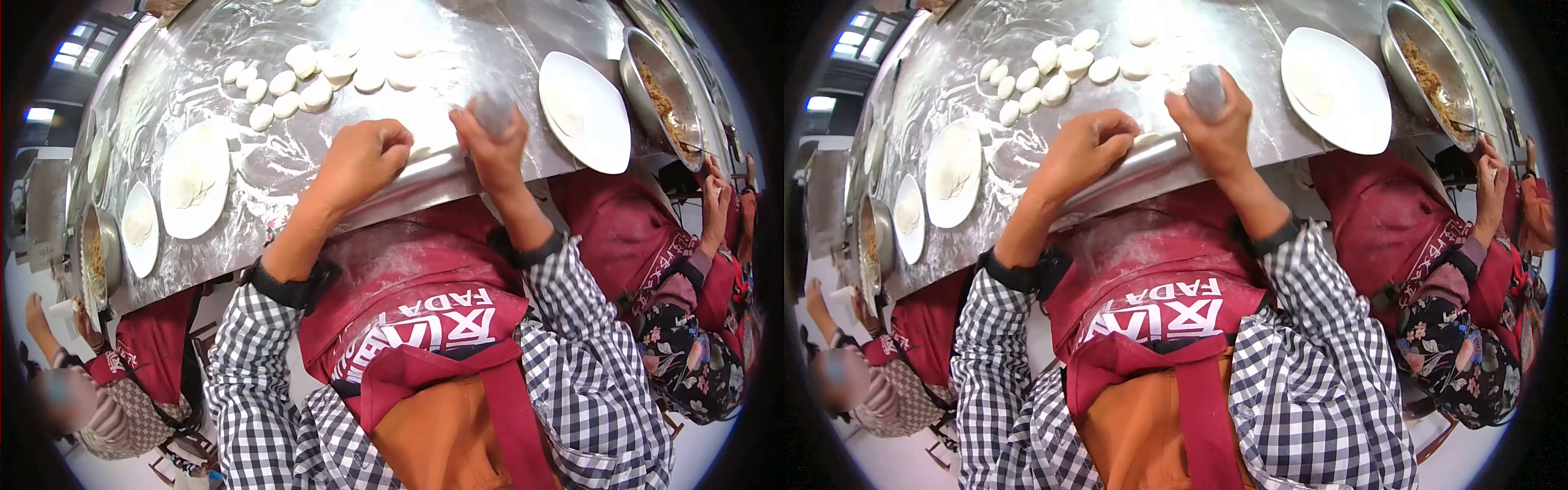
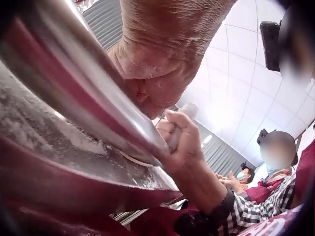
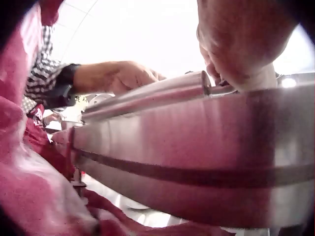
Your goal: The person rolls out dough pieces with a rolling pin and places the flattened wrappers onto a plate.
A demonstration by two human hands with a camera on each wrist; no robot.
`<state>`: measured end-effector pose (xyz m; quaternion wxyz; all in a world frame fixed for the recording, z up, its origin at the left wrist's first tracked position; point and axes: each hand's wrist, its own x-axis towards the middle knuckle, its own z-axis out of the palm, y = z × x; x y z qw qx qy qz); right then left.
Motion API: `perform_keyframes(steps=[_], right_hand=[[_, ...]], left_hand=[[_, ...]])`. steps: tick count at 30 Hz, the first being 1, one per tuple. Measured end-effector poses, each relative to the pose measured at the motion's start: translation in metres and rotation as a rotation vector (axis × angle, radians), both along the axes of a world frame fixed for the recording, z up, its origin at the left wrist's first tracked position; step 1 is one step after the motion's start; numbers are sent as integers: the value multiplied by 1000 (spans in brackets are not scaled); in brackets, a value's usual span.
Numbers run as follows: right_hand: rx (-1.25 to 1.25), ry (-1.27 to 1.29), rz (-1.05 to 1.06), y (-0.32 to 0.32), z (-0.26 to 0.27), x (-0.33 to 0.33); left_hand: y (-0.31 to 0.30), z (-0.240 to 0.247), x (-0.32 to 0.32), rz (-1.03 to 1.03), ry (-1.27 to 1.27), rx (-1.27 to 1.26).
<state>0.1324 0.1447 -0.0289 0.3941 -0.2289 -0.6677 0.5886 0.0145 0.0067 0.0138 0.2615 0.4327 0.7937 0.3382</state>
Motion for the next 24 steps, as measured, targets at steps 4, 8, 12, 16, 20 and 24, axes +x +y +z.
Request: perform_keyframes(steps=[4, 8, 12, 16, 20, 24], right_hand=[[112, 44, -38, 10, 1, -34], [-5, 2, -6, -2, -2, 7], [-82, 55, 13, -19, 0, 36], [19, -6, -17, -1, -3, 4], [119, 19, -34, 13, -3, -36], [31, 38, -24, 0, -5, -1]], left_hand=[[13, -3, 1, 47, 136, 41], [8, -12, 3, -14, 154, 20], [-4, -20, -16, 2, -56, 34], [-2, -5, -2, -69, 78, -12], [11, -3, -1, 47, 133, 33], [9, -15, 1, 17, 187, 5]])
